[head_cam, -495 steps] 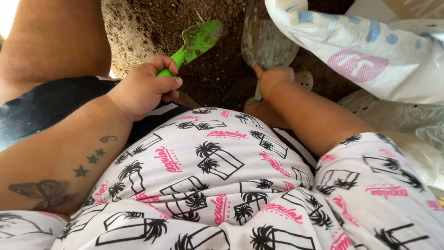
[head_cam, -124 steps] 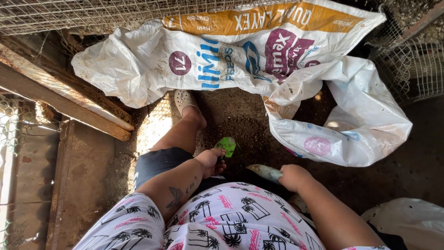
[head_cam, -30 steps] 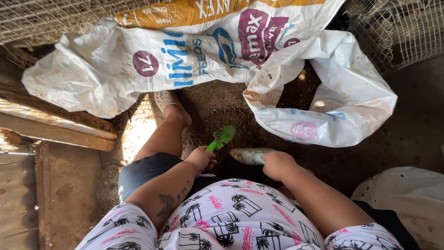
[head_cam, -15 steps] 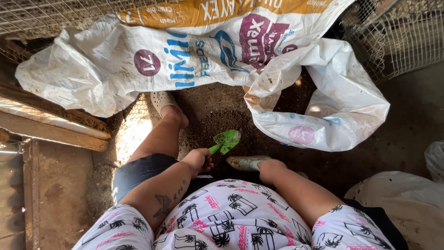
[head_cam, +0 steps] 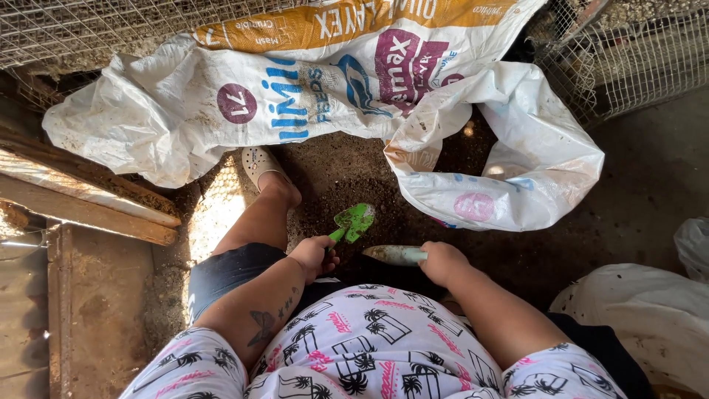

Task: The person scoops brown granular feed from a large white sack using a green scoop and a light blue dustpan. They transfer the feed from the scoop into the dustpan repeatedly while sitting on the floor.

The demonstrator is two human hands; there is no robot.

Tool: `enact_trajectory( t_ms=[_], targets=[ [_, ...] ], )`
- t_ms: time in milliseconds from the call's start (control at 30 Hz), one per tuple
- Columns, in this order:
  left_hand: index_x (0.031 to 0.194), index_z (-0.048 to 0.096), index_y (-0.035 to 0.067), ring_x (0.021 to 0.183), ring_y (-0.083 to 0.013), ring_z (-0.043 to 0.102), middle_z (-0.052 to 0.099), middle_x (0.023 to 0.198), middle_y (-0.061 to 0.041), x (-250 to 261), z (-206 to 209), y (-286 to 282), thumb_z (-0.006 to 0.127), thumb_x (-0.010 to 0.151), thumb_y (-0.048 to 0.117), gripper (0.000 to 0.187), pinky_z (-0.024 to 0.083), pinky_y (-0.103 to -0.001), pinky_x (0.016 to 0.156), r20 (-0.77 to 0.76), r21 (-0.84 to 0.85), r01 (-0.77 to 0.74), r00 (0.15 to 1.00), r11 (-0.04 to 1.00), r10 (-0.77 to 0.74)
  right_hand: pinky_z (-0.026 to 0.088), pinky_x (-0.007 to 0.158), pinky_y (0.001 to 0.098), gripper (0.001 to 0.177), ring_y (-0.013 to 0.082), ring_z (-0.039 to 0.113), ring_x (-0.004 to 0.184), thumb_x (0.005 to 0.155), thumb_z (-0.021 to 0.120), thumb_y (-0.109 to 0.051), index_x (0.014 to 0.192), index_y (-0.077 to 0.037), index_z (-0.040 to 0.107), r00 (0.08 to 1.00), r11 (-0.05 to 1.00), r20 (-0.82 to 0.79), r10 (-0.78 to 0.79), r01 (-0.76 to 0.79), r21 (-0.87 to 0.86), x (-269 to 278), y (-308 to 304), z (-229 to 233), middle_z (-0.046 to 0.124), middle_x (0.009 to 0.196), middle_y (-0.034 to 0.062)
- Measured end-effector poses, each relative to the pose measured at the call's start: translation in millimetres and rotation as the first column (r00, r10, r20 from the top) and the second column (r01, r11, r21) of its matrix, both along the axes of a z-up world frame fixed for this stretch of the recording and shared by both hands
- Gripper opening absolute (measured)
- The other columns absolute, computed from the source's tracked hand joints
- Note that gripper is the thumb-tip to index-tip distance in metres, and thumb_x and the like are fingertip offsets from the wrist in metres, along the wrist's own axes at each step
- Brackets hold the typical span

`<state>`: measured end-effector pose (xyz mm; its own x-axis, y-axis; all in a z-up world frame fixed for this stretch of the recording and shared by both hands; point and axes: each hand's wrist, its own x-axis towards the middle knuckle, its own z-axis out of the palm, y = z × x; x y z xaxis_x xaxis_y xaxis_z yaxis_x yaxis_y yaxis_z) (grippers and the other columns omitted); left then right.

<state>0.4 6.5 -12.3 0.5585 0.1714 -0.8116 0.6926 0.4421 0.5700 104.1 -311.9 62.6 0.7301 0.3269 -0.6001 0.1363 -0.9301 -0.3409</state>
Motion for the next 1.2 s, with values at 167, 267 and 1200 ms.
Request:
enact_trajectory(
  t_ms=[167,267,1200],
  targets=[
    [0.130,0.055,0.001,0.073,-0.0261,0.071,0.059,0.085,-0.011,0,-2,-1,0.062,0.093,0.020,0.042,0.064,-0.035,0.066,0.014,-0.001,-0.022,1.000,1.000,0.022,0.060,0.086,0.0388,0.048,0.0263,0.071,0.104,0.098,0.054,-0.035,0.140,-0.011,0.057,0.996,0.996,0.029,0.082,-0.080,-0.049,2,9,43,0.070,0.120,0.0116],
    [0.130,0.056,0.003,0.071,-0.0265,0.072,0.061,0.084,-0.012,3,-18,1,0.063,0.092,0.021,0.042,0.064,-0.036,0.064,0.010,-0.009,-0.024,1.000,1.000,0.024,0.060,0.083,0.0389,0.042,0.0271,0.072,0.098,0.098,0.053,-0.033,0.130,-0.009,0.062,0.988,0.987,0.039,0.150,-0.147,-0.069,-7,21,59,0.071,0.111,0.0121],
    [0.133,0.052,-0.011,0.073,-0.0241,0.070,0.063,0.088,-0.014,4,-9,4,0.059,0.096,0.023,0.051,0.062,-0.033,0.064,-0.020,-0.074,0.039,0.999,0.997,-0.040,0.052,0.108,0.0422,0.050,0.0347,0.063,0.128,0.100,0.048,-0.038,0.145,-0.020,0.058,0.983,0.977,-0.021,0.185,-0.186,-0.105,1,-14,-57,0.065,0.141,0.0156]
  ],
)
